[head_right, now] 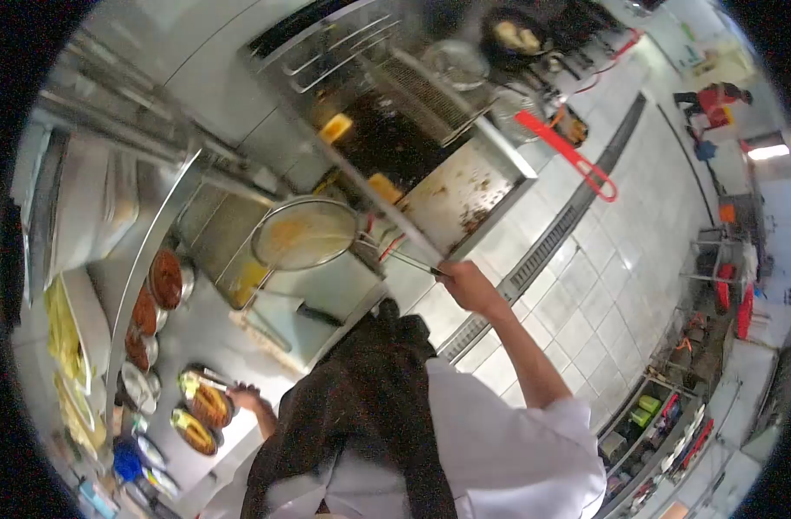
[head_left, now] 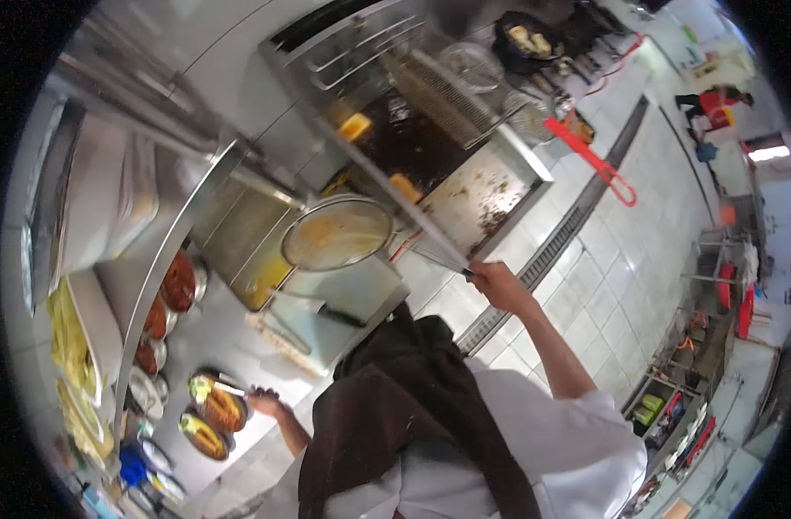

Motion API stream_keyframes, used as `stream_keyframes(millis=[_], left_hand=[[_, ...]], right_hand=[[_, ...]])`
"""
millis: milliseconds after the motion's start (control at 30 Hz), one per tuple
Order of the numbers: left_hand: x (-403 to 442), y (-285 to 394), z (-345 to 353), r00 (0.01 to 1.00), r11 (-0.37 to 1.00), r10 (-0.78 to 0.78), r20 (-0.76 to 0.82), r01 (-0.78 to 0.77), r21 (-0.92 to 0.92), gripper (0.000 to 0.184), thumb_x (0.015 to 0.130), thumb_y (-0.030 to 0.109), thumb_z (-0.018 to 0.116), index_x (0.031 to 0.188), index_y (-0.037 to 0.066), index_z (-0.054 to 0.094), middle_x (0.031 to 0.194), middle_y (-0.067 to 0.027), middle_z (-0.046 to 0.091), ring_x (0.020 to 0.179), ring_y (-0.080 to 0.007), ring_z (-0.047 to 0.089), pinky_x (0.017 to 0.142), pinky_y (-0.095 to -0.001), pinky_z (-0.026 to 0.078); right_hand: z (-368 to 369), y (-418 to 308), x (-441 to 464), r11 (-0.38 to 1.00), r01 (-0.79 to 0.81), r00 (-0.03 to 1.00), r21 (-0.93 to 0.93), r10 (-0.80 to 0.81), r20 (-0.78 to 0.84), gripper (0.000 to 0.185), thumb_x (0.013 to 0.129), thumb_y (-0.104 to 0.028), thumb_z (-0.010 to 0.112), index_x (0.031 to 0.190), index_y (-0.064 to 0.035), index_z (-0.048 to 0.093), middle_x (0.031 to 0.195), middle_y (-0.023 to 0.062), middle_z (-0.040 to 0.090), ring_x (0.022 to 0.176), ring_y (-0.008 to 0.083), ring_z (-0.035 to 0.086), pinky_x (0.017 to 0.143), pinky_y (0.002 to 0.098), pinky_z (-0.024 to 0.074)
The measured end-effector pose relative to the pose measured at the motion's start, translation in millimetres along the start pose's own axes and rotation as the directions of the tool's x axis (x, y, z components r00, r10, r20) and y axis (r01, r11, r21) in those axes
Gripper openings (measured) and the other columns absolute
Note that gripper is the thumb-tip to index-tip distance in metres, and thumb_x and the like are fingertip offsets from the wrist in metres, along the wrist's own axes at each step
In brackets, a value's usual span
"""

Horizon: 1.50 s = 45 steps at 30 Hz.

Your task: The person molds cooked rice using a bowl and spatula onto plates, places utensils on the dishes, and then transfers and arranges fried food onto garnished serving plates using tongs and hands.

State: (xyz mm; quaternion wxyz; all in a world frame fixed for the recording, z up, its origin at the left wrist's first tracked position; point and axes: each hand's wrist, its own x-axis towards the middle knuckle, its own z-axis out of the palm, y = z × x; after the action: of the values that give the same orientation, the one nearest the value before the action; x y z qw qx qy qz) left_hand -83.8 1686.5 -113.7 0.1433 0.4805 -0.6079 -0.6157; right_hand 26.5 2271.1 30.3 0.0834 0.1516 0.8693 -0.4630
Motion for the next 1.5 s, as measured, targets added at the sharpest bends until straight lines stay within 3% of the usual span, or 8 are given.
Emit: stream_keyframes(millis=[433,600,700,733,767,1133,1333,1500], left_hand=[[9.7,40.3,44.1,0.992,0.996,-0.081,0.1,0.085,-0.029,0.044,0.099,0.05,0.026,0.09,0.014,0.051,0.068,0.0024,0.047,0.049,-0.0114,0.037,0.042,-0.0263,0.025],[9.8,40.1,20.4,0.992,0.989,-0.119,0.027,0.121,-0.086,0.044,0.1,0.05,0.025,0.09,0.014,0.049,0.069,0.0011,0.048,0.048,-0.0109,0.035,0.041,-0.0261,0.025],[26.4,22.7,-9.9,0.994,0.984,-0.104,0.042,0.109,-0.14,0.04,0.1,0.048,0.027,0.085,0.015,0.044,0.068,0.0015,0.048,0.047,-0.0108,0.035,0.041,-0.027,0.025],[28.0,21.5,-18.2,0.993,0.982,-0.114,0.029,0.117,-0.145,0.04,0.099,0.049,0.027,0.085,0.016,0.044,0.068,0.0019,0.048,0.048,-0.0107,0.035,0.041,-0.027,0.025],[22.8,22.2,-21.6,0.992,0.981,-0.124,0.021,0.126,-0.148,0.04,0.099,0.049,0.028,0.085,0.016,0.044,0.067,0.0023,0.048,0.048,-0.0107,0.035,0.041,-0.0269,0.025],[15.9,34.4,-30.1,0.995,0.975,-0.089,0.036,0.094,-0.2,0.027,0.094,0.038,0.035,0.08,0.017,0.044,0.067,0.0028,0.045,0.047,-0.0092,0.033,0.041,-0.0257,0.023],[28.7,28.5,-30.0,0.995,0.974,-0.071,0.067,0.083,-0.213,0.03,0.097,0.04,0.035,0.08,0.017,0.043,0.065,0.0034,0.044,0.047,-0.0081,0.031,0.041,-0.0243,0.021],[25.6,22.0,-27.8,0.994,0.977,-0.11,0.025,0.113,-0.178,0.035,0.099,0.047,0.032,0.079,0.019,0.041,0.066,0.0034,0.046,0.047,-0.0089,0.033,0.041,-0.0243,0.023]], right_hand=[[31.4,82.6,157.3,0.865,-0.113,0.904,-0.489,-0.115,-0.412,0.017,0.069,-0.004,0.059,0.083,0.0048,0.063,0.08,0.0236,0.063,0.078,0.044,0.062,0.067,0.0484,0.051],[24.8,78.7,251.2,0.713,0.025,0.999,-0.7,0.004,0.039,0.012,0.065,-0.015,0.067,0.056,-0.0055,0.065,0.062,0.0174,0.061,0.065,0.0341,0.063,0.055,0.0417,0.051],[54.1,133.0,306.0,0.615,0.32,0.938,-0.721,-0.31,0.153,0.014,0.071,-0.011,0.064,0.061,-0.0006,0.064,0.056,0.0163,0.059,0.054,0.0304,0.061,0.049,0.0423,0.0482],[66.2,146.8,326.2,0.978,-0.053,0.995,-0.2,0.035,-0.09,0.015,0.075,-0.006,0.06,0.063,0.0012,0.061,0.056,0.0168,0.058,0.05,0.0287,0.058,0.045,0.0402,0.0461],[75.9,156.5,345.6,0.812,-0.385,0.888,0.439,0.456,-0.065,0.016,0.079,-0.002,0.056,0.064,0.0029,0.059,0.056,0.0173,0.057,0.045,0.0269,0.056,0.042,0.0382,0.0439],[52.1,95.8,306.8,0.323,-0.341,0.904,0.883,0.371,0.213,0.023,0.088,0.002,0.044,0.066,0.0015,0.051,0.062,0.0127,0.054,0.045,0.0124,0.047,0.037,0.0255,0.0299],[13.4,153.7,238.8,0.709,-0.103,0.993,0.697,0.116,0.029,0.023,0.087,-0.001,0.046,0.065,0.0012,0.051,0.059,0.0103,0.054,0.043,0.0128,0.046,0.036,0.0277,0.0317],[-20.3,155.2,199.3,0.97,-0.243,0.962,0.01,0.242,-0.127,0.018,0.081,-0.004,0.05,0.064,0.0028,0.054,0.05,0.0101,0.051,0.038,0.0159,0.048,0.035,0.0316,0.0367]])
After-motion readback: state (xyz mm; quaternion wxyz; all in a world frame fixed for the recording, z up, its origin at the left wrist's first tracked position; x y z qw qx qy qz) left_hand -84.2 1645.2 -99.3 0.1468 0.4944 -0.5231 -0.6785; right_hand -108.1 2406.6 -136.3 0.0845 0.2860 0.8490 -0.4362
